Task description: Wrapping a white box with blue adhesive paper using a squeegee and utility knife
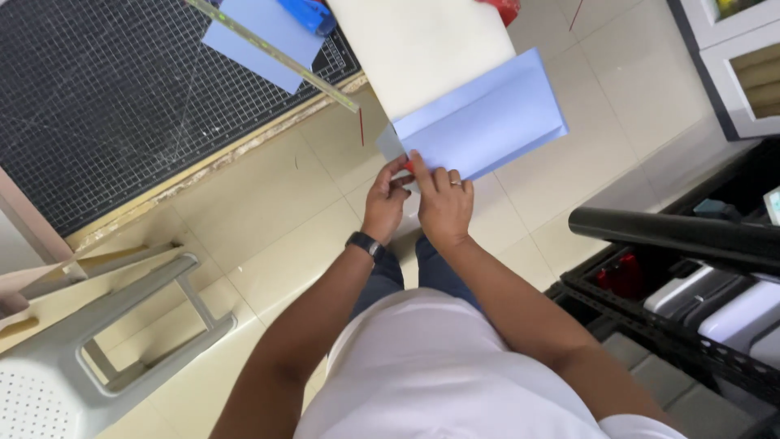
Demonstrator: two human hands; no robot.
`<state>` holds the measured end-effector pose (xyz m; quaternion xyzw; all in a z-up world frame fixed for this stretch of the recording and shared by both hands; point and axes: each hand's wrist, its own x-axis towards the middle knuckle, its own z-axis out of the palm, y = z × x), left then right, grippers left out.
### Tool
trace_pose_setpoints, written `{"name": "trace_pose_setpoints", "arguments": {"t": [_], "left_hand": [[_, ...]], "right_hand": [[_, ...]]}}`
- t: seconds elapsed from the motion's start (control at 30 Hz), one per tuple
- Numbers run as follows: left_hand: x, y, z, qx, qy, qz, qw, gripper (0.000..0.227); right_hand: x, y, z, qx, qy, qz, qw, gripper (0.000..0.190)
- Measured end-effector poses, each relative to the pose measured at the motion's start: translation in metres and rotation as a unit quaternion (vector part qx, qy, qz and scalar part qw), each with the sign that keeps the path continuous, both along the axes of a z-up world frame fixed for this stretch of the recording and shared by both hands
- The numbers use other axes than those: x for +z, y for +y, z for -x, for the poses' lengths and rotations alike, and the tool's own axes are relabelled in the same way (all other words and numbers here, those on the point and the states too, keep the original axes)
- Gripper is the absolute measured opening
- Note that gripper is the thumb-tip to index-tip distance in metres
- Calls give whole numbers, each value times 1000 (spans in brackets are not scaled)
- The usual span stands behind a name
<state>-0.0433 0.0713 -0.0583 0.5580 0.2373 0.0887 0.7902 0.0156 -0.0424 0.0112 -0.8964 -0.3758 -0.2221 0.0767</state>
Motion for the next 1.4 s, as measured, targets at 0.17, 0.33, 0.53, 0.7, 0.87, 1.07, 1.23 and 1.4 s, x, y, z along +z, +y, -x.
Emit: {"name": "trace_pose_setpoints", "arguments": {"t": [0.17, 0.33, 0.53, 0.7, 0.87, 1.07, 1.23, 1.4], "left_hand": [[-18, 1, 0, -12, -2, 9, 1000, 72], [5, -3, -10, 1, 25, 15, 1000, 64], [27, -5, -10, 26, 91, 14, 995, 49], [39, -8, -8, 52, 116, 6, 992, 46], [42, -6, -5, 27, 124, -6, 992, 45], [28, -7, -6, 35, 120, -1, 992, 46], [33, -5, -11, 26, 122, -6, 992, 48], [31, -8, -13, 35, 116, -1, 993, 48]], "right_hand": [[14, -81, -106, -167, 48, 92, 980, 37], [-62, -78, -71, -139, 32, 3, 990, 21], [-31, -102, -95, -77, -16, 34, 996, 55], [-42, -87, -75, -194, 70, 35, 978, 53], [-17, -65, -29, -60, 83, -4, 995, 53], [-12, -75, -50, -199, 109, 1, 974, 44], [-24, -67, -11, -10, 83, -21, 996, 56], [-45, -84, -43, -88, -21, -4, 996, 45]]}}
